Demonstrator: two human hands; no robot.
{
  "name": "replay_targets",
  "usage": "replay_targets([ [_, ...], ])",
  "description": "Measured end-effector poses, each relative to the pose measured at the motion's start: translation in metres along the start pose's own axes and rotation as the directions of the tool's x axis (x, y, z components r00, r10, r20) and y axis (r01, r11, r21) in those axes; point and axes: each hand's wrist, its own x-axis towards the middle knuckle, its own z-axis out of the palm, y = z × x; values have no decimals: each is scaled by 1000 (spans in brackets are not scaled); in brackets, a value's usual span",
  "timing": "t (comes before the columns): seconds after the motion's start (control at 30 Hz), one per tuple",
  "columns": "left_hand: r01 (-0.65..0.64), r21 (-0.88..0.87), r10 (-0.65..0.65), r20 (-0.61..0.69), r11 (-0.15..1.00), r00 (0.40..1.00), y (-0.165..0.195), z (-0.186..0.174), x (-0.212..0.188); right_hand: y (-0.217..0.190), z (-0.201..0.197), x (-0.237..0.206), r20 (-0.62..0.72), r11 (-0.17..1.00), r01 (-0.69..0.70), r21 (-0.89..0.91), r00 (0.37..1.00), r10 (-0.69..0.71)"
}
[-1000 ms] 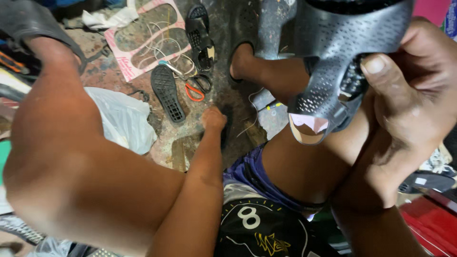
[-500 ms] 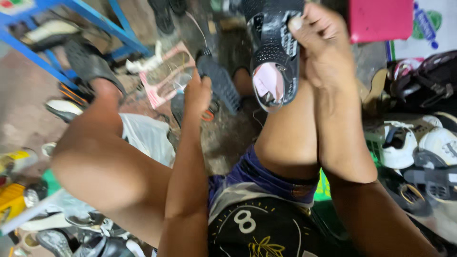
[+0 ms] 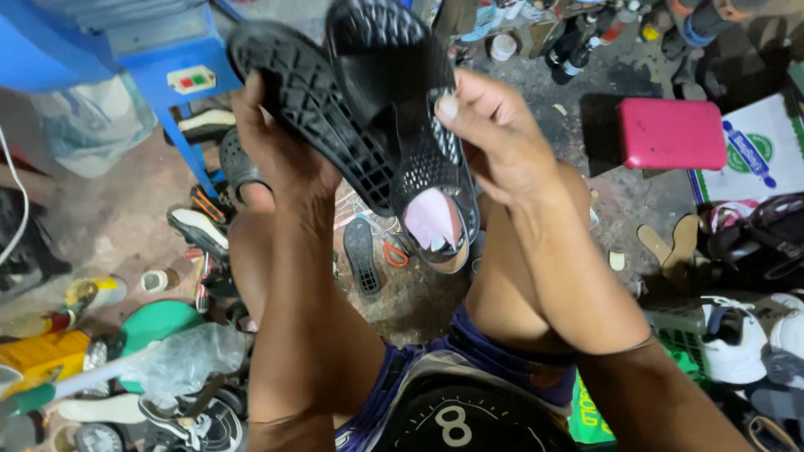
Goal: The person sits on the floor of a shoe repair shop and presses a black rubber sole onto a sandal, working the glued edge around the footbed by hand. They then fit the sandal upper onto the finished sole, adjust the strap, and turn the sandal to check the joined edges.
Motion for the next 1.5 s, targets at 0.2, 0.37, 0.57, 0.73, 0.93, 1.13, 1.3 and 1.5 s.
replay_targets([
  [0.2,22,-35,-27,-139,999,990,5,-24,-30,48,9,5,-135,983,-173,-60,977,163],
  [0.37,21,-24,-23,-56,999,998,12,-32,-20,64,2,16,-130,961,-186,-207,978,161],
  [0.57,75,287,-31,-153,955,988,17,-28,-22,75,8,22,-120,936,-189,-298,980,160],
  [0.73,167,181,-145,-126,969,981,12,-24,-25,77,13,28,-133,930,-195,-311,978,160],
  [0.93,175,177,-159,-98,969,982,11,-25,-27,76,18,27,-126,923,-175,-343,982,139],
  [1.13,152,249,-148,-33,956,988,10,-23,-28,76,27,28,-167,894,-176,-413,979,115],
  [1.3,184,228,-159,-123,956,980,7,-17,-28,78,39,24,-233,843,-114,-526,972,-14],
  [1.5,163,221,-143,-106,962,984,3,-17,-28,69,52,23,-248,611,-98,-786,954,-166],
])
